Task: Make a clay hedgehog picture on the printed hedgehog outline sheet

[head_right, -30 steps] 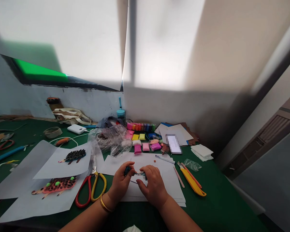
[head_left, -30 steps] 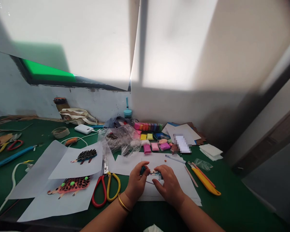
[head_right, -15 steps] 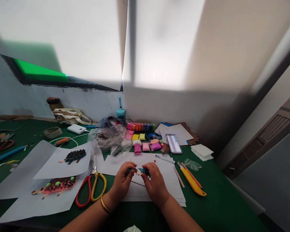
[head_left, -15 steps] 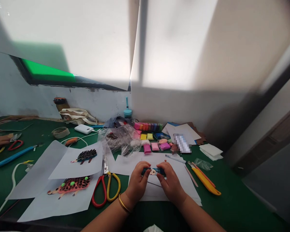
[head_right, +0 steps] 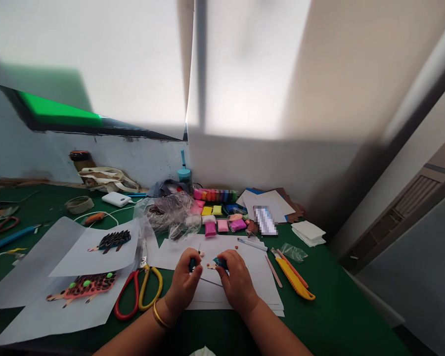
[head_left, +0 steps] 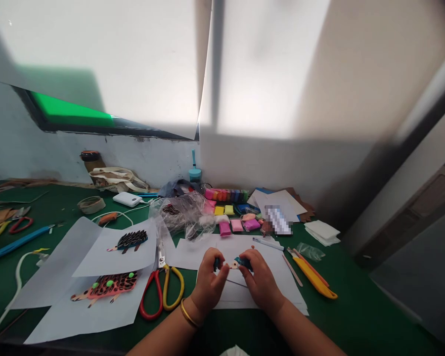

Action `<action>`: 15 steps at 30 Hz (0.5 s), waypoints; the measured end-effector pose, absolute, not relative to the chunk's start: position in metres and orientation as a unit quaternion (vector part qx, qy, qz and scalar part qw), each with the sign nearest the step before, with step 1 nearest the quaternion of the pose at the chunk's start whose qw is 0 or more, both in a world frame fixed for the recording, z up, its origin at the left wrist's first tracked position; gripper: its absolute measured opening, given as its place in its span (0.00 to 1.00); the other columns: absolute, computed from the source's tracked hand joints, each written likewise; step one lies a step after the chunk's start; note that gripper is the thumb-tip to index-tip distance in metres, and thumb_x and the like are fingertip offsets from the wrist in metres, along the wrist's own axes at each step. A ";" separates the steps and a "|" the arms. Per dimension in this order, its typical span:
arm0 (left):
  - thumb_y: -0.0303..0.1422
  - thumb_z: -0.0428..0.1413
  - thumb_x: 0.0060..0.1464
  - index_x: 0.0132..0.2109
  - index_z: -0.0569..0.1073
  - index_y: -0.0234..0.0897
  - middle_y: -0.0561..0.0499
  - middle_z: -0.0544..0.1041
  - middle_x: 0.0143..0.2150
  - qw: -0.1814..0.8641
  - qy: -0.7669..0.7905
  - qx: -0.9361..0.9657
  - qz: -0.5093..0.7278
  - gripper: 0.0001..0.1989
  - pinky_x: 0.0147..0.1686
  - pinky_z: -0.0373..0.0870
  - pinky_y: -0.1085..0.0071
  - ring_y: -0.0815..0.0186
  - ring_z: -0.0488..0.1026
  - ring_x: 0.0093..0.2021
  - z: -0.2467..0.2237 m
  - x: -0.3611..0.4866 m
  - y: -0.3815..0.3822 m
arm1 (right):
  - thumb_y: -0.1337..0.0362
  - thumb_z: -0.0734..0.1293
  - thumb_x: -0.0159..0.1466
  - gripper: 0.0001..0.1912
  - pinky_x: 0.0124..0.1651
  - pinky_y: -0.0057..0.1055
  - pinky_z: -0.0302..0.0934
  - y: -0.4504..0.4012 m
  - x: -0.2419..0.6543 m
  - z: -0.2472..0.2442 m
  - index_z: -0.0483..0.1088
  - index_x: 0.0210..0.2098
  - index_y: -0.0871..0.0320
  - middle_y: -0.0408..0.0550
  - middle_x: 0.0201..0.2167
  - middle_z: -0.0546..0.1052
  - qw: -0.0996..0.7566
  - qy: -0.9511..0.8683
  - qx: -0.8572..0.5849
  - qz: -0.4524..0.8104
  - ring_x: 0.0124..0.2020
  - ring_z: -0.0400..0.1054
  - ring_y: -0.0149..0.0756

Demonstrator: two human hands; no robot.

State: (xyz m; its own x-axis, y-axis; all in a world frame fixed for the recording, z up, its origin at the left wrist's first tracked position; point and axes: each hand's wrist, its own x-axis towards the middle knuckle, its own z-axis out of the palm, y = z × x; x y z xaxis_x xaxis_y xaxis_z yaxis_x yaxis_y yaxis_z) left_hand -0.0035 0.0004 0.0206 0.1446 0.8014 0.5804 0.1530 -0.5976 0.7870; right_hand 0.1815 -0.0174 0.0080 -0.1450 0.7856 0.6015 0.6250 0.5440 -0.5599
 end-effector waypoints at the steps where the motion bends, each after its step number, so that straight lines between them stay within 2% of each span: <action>1: 0.38 0.49 0.63 0.39 0.68 0.39 0.50 0.67 0.38 0.298 0.337 0.692 0.565 0.09 0.41 0.72 0.63 0.64 0.68 0.35 0.020 -0.003 0.000 | 0.63 0.61 0.68 0.07 0.51 0.46 0.67 -0.018 0.181 0.010 0.65 0.46 0.54 0.52 0.41 0.73 0.457 -0.751 -0.467 0.094 0.43 0.69 0.43; 3: 0.35 0.44 0.66 0.46 0.70 0.39 0.46 0.68 0.46 0.319 0.328 0.677 0.576 0.11 0.43 0.73 0.61 0.63 0.70 0.41 0.018 -0.001 0.001 | 0.64 0.60 0.69 0.07 0.50 0.45 0.67 -0.019 0.181 0.012 0.65 0.46 0.54 0.52 0.42 0.74 0.461 -0.748 -0.467 0.099 0.43 0.69 0.42; 6: 0.35 0.47 0.66 0.56 0.66 0.42 0.44 0.68 0.53 0.362 0.315 0.660 0.578 0.14 0.45 0.74 0.60 0.59 0.71 0.49 0.013 0.002 0.004 | 0.65 0.60 0.69 0.09 0.51 0.45 0.67 -0.019 0.182 0.011 0.64 0.49 0.54 0.52 0.46 0.74 0.463 -0.745 -0.472 0.091 0.46 0.69 0.43; 7: 0.35 0.49 0.65 0.59 0.64 0.44 0.45 0.69 0.53 0.381 0.314 0.650 0.577 0.16 0.44 0.75 0.61 0.60 0.72 0.48 0.012 0.002 0.004 | 0.65 0.59 0.69 0.10 0.52 0.46 0.66 -0.019 0.182 0.010 0.64 0.50 0.53 0.52 0.47 0.74 0.462 -0.746 -0.472 0.085 0.48 0.69 0.44; 9: 0.37 0.51 0.64 0.62 0.60 0.45 0.48 0.73 0.47 0.411 0.323 0.631 0.574 0.20 0.36 0.75 0.65 0.64 0.75 0.38 0.009 0.001 0.005 | 0.66 0.58 0.69 0.13 0.53 0.46 0.65 -0.018 0.183 0.009 0.64 0.52 0.53 0.52 0.48 0.73 0.454 -0.750 -0.476 0.073 0.49 0.68 0.44; 12: 0.41 0.50 0.65 0.54 0.68 0.40 0.53 0.72 0.33 0.390 0.361 0.633 0.563 0.15 0.29 0.70 0.71 0.70 0.69 0.25 0.011 -0.003 0.005 | 0.66 0.56 0.70 0.14 0.55 0.46 0.64 -0.018 0.185 0.010 0.64 0.53 0.52 0.51 0.48 0.73 0.453 -0.745 -0.486 0.060 0.50 0.68 0.43; 15: 0.45 0.47 0.66 0.37 0.72 0.36 0.55 0.67 0.24 0.352 0.376 0.651 0.557 0.19 0.28 0.65 0.71 0.69 0.65 0.24 0.016 -0.006 0.004 | 0.61 0.57 0.70 0.10 0.51 0.44 0.66 -0.019 0.185 0.014 0.66 0.47 0.54 0.50 0.42 0.73 0.453 -0.737 -0.497 0.066 0.44 0.69 0.41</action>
